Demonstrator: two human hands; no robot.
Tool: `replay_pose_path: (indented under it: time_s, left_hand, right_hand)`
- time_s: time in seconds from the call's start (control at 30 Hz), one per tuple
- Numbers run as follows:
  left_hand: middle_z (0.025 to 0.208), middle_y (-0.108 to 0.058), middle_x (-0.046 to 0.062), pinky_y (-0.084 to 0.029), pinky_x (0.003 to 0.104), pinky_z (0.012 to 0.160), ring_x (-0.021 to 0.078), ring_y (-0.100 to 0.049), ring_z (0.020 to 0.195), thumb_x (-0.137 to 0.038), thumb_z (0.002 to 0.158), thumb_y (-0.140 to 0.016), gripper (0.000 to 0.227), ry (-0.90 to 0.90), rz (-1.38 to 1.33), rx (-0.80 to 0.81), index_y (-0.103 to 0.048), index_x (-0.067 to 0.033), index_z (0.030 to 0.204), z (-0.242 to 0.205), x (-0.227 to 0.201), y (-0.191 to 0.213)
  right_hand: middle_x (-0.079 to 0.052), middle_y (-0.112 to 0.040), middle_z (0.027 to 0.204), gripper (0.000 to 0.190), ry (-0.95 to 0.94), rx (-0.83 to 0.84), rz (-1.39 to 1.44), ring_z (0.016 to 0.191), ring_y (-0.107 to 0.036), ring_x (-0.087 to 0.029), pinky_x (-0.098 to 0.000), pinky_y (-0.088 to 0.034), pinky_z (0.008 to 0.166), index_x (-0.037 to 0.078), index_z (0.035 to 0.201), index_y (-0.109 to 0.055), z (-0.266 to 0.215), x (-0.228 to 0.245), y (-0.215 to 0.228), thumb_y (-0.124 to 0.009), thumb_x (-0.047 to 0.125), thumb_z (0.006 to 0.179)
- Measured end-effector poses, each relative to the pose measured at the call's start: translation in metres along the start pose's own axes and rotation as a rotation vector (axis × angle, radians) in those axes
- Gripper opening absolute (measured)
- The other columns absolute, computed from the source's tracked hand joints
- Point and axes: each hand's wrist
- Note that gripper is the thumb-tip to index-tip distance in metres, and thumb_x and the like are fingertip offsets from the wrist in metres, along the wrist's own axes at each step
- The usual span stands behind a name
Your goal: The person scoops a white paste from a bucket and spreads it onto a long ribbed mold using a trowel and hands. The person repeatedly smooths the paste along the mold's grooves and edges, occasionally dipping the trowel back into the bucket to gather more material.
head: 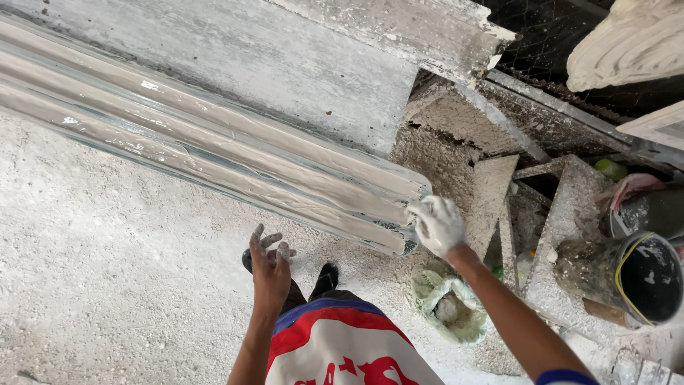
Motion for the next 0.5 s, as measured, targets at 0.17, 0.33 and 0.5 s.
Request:
replay_pose_path:
  time_s: [0.17,0.33,0.5]
  left_hand:
    - [0.131,-0.055,0.021,-0.06,0.031,0.077,0.022,-0.07,0.095,-0.01,0.099,-0.053,0.066,-0.052,-0.071,-0.007,-0.021,-0.004,0.157,0.0,0.01,0.008]
    - [0.131,-0.057,0.019,-0.058,0.031,0.073,0.0213,-0.07,0.093,-0.014,0.101,-0.054,0.065,0.001,-0.018,0.004,-0.022,-0.0051,0.157,0.005,0.004,0.001]
    - [0.131,-0.057,0.019,-0.058,0.03,0.072,0.0209,-0.07,0.093,-0.014,0.101,-0.055,0.065,-0.05,0.03,0.069,-0.023,-0.0061,0.157,0.008,-0.004,-0.015]
  right_hand:
    - [-0.002,-0.063,0.106,0.019,-0.471,0.252,0.313,0.102,-0.06,-0.018,-0.0359,-0.054,0.099,0.016,0.101,-0.066,-0.053,0.006,-0.019,-0.061,0.034,0.105]
    - [-0.016,-0.054,0.115,0.042,-0.373,-0.065,0.163,0.108,-0.053,-0.03,-0.0481,-0.049,0.097,0.005,0.134,-0.061,-0.07,0.036,-0.052,-0.061,0.029,0.1]
    - [-0.01,-0.058,0.114,0.035,-0.391,-0.196,0.093,0.108,-0.055,-0.029,-0.0432,-0.05,0.097,0.023,0.128,-0.068,-0.043,0.037,-0.075,-0.071,0.026,0.094]
Point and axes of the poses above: each hand's wrist, its own z-axis towards the middle knuckle, its own y-axis out of the back of the hand, x = y × z
